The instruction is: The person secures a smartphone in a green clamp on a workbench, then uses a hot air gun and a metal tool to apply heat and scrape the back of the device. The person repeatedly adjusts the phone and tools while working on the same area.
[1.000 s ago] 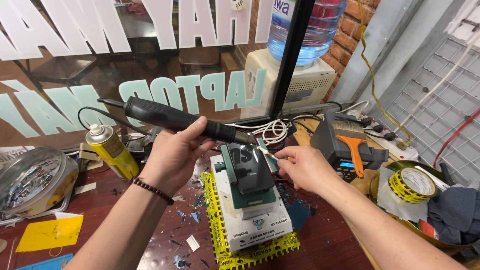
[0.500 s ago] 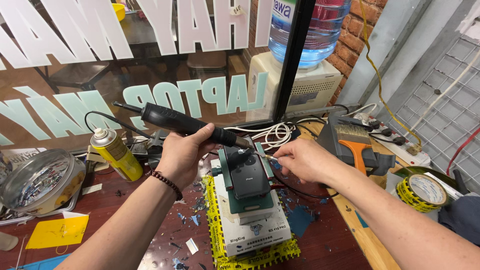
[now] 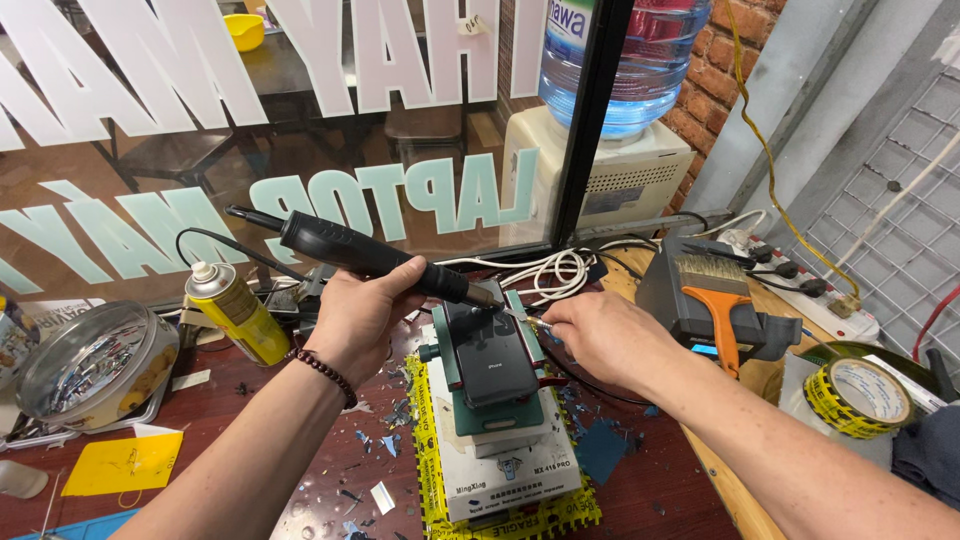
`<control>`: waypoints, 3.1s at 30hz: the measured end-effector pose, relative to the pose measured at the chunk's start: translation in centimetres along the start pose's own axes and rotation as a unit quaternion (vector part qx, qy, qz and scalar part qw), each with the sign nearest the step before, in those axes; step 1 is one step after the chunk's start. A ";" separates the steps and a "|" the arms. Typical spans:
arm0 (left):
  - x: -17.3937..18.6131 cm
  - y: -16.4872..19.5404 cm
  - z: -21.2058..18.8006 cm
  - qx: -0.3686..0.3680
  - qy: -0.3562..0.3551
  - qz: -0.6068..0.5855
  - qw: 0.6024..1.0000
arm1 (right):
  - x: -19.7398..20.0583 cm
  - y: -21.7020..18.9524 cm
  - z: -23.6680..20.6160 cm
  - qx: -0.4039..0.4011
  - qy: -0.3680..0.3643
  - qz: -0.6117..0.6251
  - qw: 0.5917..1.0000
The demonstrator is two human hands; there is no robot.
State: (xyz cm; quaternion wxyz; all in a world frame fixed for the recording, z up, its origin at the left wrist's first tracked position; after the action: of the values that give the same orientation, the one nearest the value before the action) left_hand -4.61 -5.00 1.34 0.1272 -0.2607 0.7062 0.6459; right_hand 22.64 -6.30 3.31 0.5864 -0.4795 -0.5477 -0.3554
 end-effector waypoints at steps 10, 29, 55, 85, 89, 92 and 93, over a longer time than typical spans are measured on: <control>1.6 3.2 -1.5 0.019 0.060 -0.045 0.997 | -3.4 3.5 1.0 -0.068 0.017 0.313 0.947; 3.2 2.2 -2.6 0.049 0.022 -0.049 0.997 | -9.1 1.4 -4.0 -0.226 0.075 0.213 0.948; 1.8 0.9 -2.6 0.063 -0.006 -0.069 0.996 | -5.7 2.5 -5.2 -0.230 0.068 0.309 0.921; 2.1 1.2 -4.7 0.080 0.078 -0.027 0.993 | -4.0 1.5 -1.9 -0.131 0.153 0.218 0.955; 2.4 1.0 -4.7 0.077 0.085 -0.023 0.993 | -4.1 1.2 -2.0 -0.110 0.092 0.220 0.965; 2.5 0.9 -4.8 0.072 0.076 -0.020 0.994 | -3.8 1.4 -2.1 -0.166 0.130 0.202 0.956; 2.6 0.8 -4.8 0.075 0.078 -0.017 0.994 | -3.7 1.4 -2.1 -0.160 0.130 0.205 0.957</control>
State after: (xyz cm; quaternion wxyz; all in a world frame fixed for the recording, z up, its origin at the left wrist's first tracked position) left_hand -6.45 -10.20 1.36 0.1023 -0.3119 0.7556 0.5668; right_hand 24.01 -8.35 -0.44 0.6287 -0.6183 -0.2927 -0.3698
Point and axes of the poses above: each hand's wrist, its own z-axis towards the middle knuckle, its own x-axis out of the back of the hand, y = z × x, the point moved 2 cm from there along z, towards the middle knuckle, and after that the axes turned 9 degrees about -z, right-handed, at the moved point
